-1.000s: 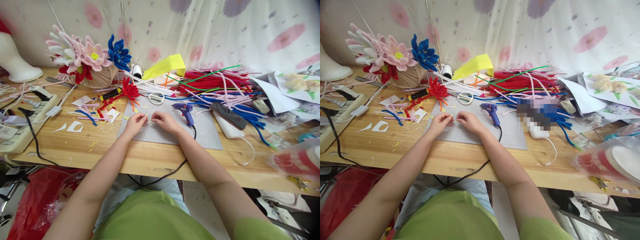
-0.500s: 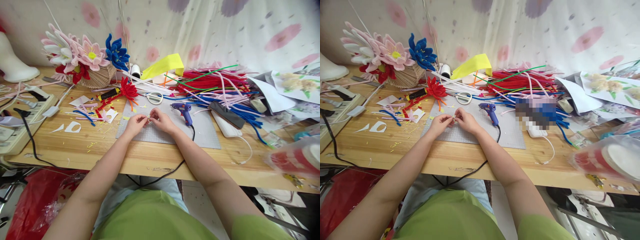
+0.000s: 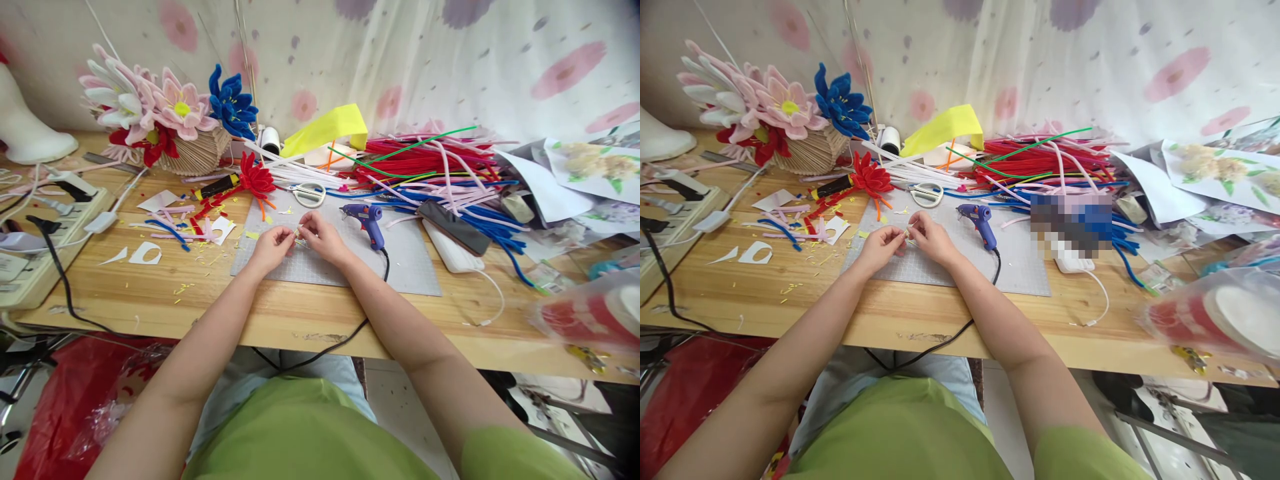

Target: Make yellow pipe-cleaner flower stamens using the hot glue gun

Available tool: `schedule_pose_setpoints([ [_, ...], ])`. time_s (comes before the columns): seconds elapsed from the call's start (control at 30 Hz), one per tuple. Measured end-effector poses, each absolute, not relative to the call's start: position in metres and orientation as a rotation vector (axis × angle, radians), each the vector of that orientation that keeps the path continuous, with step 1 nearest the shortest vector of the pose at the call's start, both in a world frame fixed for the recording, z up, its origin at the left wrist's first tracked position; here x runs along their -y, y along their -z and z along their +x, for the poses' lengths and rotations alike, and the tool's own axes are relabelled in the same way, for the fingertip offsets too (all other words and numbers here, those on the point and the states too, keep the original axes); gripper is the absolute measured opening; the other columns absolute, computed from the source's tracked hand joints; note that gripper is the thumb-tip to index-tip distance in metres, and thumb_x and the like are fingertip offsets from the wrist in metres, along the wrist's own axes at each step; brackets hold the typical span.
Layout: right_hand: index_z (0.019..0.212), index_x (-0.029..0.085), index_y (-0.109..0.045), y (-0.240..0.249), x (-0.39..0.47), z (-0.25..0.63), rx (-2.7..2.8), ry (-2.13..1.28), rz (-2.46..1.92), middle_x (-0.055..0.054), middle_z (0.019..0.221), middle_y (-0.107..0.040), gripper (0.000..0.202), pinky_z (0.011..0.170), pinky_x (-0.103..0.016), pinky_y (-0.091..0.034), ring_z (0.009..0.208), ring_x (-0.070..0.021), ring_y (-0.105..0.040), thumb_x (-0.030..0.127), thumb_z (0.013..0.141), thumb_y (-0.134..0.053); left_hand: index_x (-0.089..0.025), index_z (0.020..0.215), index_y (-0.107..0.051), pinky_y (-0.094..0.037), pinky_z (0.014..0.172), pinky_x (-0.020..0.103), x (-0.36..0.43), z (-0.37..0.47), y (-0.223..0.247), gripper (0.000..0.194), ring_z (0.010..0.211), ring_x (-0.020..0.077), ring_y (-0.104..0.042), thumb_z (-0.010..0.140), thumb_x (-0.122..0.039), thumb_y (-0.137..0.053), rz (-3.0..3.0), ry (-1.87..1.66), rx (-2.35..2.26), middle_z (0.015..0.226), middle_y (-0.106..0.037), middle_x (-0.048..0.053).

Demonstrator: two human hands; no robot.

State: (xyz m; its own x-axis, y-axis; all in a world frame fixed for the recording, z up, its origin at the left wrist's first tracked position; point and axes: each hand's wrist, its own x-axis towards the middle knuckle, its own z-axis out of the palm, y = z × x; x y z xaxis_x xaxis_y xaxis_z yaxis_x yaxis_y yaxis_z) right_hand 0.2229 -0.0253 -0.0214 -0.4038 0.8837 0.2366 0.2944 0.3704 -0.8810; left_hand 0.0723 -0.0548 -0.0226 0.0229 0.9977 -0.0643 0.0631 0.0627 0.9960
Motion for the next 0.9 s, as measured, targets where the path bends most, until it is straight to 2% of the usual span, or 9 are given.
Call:
schedule_pose_setpoints([
  [0.17, 0.097, 0.022, -0.041, 0.022, 0.024, 0.220, 1.817, -1.145, -1.032, 0.003, 0.071, -0.057, 0.019, 0.067, -0.026, -0.042, 0.069, -0.0119, -0.057, 0.036, 0.085, -0.041, -0.015, 0.070, -0.057, -0.048, 0.048, 0.024, 0.054, 0.073, 0.024, 0.033, 0.056, 0.0107, -0.052, 0.061, -0.044, -0.071, 1.175, -1.139, -1.284, 0.060, -0.056, -0.001],
  [0.33, 0.094, 0.021, -0.043, 0.019, 0.024, 0.215, 1.787, -1.154, -1.040, 0.004, 0.070, -0.053, 0.021, 0.066, -0.026, -0.040, 0.066, -0.0109, -0.053, 0.039, 0.085, -0.043, -0.014, 0.072, -0.057, -0.049, 0.046, 0.024, 0.054, 0.073, 0.024, 0.033, 0.059, 0.0119, -0.054, 0.059, -0.041, -0.073, 1.131, -1.121, -1.246, 0.061, -0.057, 0.000],
  [0.57, 0.096, 0.020, -0.042, 0.025, 0.019, 0.210, 1.842, -1.061, -1.015, 0.007, 0.065, -0.046, 0.016, 0.063, -0.025, -0.036, 0.059, -0.0097, -0.044, 0.025, 0.080, -0.045, -0.013, 0.072, -0.059, -0.050, 0.046, 0.023, 0.054, 0.074, 0.020, 0.031, 0.062, 0.0121, -0.057, 0.061, -0.038, -0.074, 1.103, -1.084, -1.231, 0.062, -0.058, 0.000],
  [0.73, 0.094, 0.021, -0.041, 0.025, 0.017, 0.213, 1.818, -1.079, -0.987, 0.007, 0.063, -0.044, 0.016, 0.062, -0.024, -0.035, 0.058, -0.0101, -0.043, 0.027, 0.080, -0.046, -0.011, 0.078, -0.065, -0.053, 0.050, 0.026, 0.054, 0.071, 0.014, 0.032, 0.069, 0.0159, -0.062, 0.063, -0.039, -0.073, 1.077, -0.996, -1.201, 0.069, -0.064, 0.005],
  [0.9, 0.094, 0.021, -0.040, 0.021, 0.019, 0.215, 1.834, -1.119, -0.955, 0.007, 0.063, -0.046, 0.016, 0.061, -0.025, -0.035, 0.058, -0.0102, -0.044, 0.028, 0.080, -0.046, -0.012, 0.079, -0.066, -0.051, 0.048, 0.025, 0.053, 0.069, 0.012, 0.037, 0.068, 0.0156, -0.063, 0.062, -0.043, -0.073, 1.030, -0.995, -1.203, 0.070, -0.066, 0.006],
])
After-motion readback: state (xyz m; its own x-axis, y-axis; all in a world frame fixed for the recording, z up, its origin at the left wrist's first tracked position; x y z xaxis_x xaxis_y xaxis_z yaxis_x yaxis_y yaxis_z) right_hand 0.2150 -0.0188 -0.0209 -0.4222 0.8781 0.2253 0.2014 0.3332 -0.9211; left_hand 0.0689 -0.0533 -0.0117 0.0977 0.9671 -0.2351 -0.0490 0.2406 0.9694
